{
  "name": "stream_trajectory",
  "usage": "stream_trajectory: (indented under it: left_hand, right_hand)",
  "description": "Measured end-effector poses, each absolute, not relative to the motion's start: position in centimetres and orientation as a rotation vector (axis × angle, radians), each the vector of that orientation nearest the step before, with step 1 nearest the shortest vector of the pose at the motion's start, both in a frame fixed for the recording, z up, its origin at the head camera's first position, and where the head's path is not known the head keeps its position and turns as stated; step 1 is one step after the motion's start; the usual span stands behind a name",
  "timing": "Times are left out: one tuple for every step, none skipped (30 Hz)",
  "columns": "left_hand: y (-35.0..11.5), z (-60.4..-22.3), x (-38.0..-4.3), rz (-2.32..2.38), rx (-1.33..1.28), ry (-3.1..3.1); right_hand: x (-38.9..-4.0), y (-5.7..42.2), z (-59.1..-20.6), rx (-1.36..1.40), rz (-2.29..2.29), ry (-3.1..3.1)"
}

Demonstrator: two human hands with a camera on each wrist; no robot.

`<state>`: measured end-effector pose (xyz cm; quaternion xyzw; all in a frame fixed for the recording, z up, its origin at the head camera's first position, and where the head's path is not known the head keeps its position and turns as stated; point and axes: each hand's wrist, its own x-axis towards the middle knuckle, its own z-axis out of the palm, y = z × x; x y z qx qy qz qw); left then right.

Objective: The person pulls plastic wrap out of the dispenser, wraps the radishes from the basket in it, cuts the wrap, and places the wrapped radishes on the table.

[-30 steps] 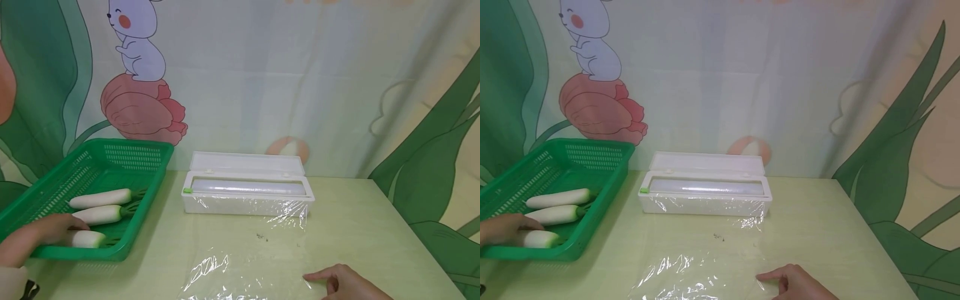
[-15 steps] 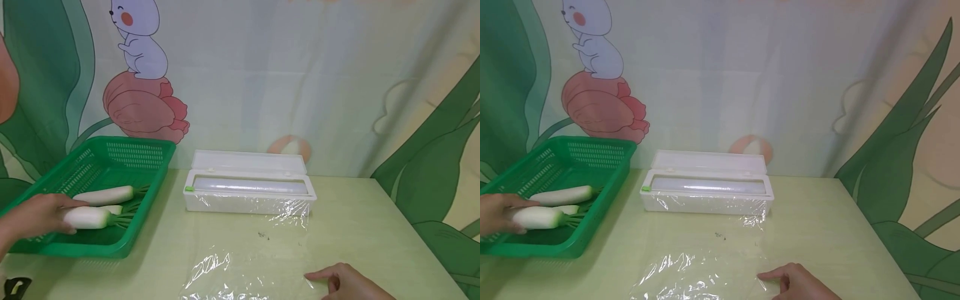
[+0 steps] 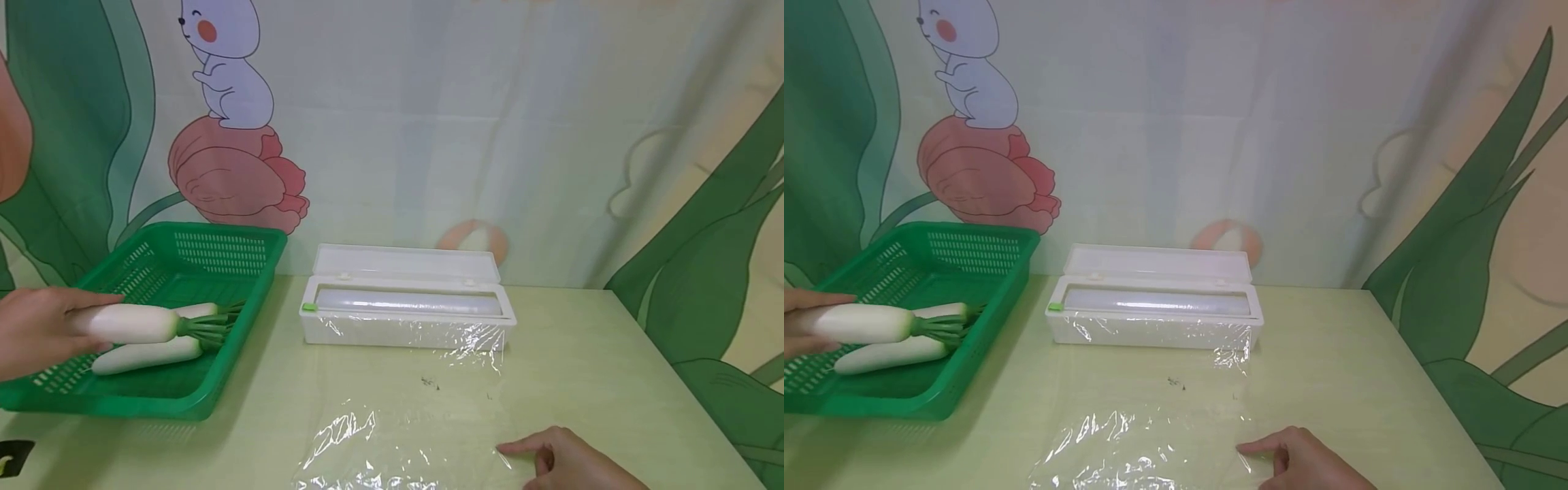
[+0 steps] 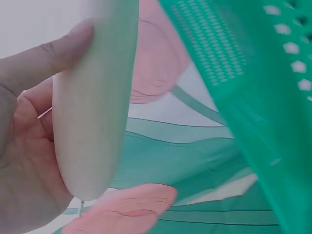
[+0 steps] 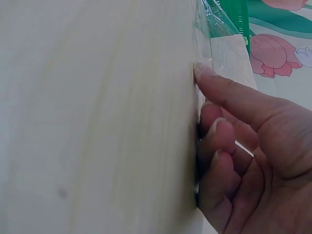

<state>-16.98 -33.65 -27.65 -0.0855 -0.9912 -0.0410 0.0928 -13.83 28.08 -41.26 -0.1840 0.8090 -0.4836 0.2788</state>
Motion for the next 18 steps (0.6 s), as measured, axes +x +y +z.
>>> stream_trajectory:
  left_hand:
    - [-33.4, -27.3, -16.8, -0.121, -0.266, -2.936]
    - [-33.0, -26.9, -16.6, -0.124, -0.279, -2.931]
    - [-32.6, -26.5, -16.4, -0.136, -0.288, -2.926]
    - [-32.1, -26.2, -16.2, -0.16, -0.293, -2.918]
    - [-31.5, -25.9, -16.0, -0.196, -0.3, -2.914]
    - [-30.9, -25.7, -15.8, -0.235, -0.304, -2.906]
    - [-30.3, -25.4, -15.5, -0.282, -0.317, -2.897]
    - [-29.5, -25.2, -15.3, -0.323, -0.329, -2.885]
    - [-28.8, -25.1, -15.1, -0.366, -0.348, -2.87]
    - [-28.0, -24.9, -14.9, -0.41, -0.365, -2.861]
    - [-27.2, -24.8, -14.8, -0.448, -0.39, -2.848]
    - [-26.3, -24.7, -14.6, -0.479, -0.415, -2.833]
    - [-25.4, -24.7, -14.5, -0.515, -0.447, -2.819]
    - [-24.5, -24.7, -14.4, -0.541, -0.482, -2.802]
    - [-23.6, -24.8, -14.4, -0.571, -0.53, -2.776]
    - [-22.6, -24.9, -14.3, -0.602, -0.573, -2.754]
    - [-21.6, -25.0, -14.2, -0.627, -0.617, -2.73]
    - [-20.6, -25.1, -14.1, -0.655, -0.654, -2.717]
  right_hand:
    - [-13.8, 28.1, -41.2, -0.5, -1.3, 2.172]
    - [-13.8, 28.0, -41.2, -0.491, -1.3, 2.172]
    - [-13.8, 28.0, -41.2, -0.484, -1.296, 2.175]
    - [-13.8, 27.9, -41.1, -0.476, -1.292, 2.178]
    - [-13.8, 27.9, -41.1, -0.464, -1.287, 2.182]
    - [-13.8, 27.8, -41.1, -0.449, -1.282, 2.184]
    - [-13.8, 27.8, -41.0, -0.438, -1.277, 2.189]
    - [-13.7, 27.8, -41.0, -0.423, -1.273, 2.189]
    - [-13.7, 27.7, -41.0, -0.422, -1.272, 2.19]
    - [-13.7, 27.7, -40.9, -0.421, -1.272, 2.189]
    - [-13.7, 27.7, -40.9, -0.422, -1.273, 2.187]
    - [-13.7, 27.7, -40.9, -0.428, -1.278, 2.183]
    - [-13.7, 27.8, -40.9, -0.435, -1.281, 2.182]
    - [-13.7, 27.8, -40.9, -0.439, -1.285, 2.179]
    - [-13.7, 27.8, -40.9, -0.446, -1.289, 2.18]
    - [-13.7, 27.8, -40.9, -0.449, -1.288, 2.181]
    - [-13.7, 27.8, -40.9, -0.444, -1.288, 2.18]
    - [-13.7, 27.8, -40.9, -0.439, -1.288, 2.179]
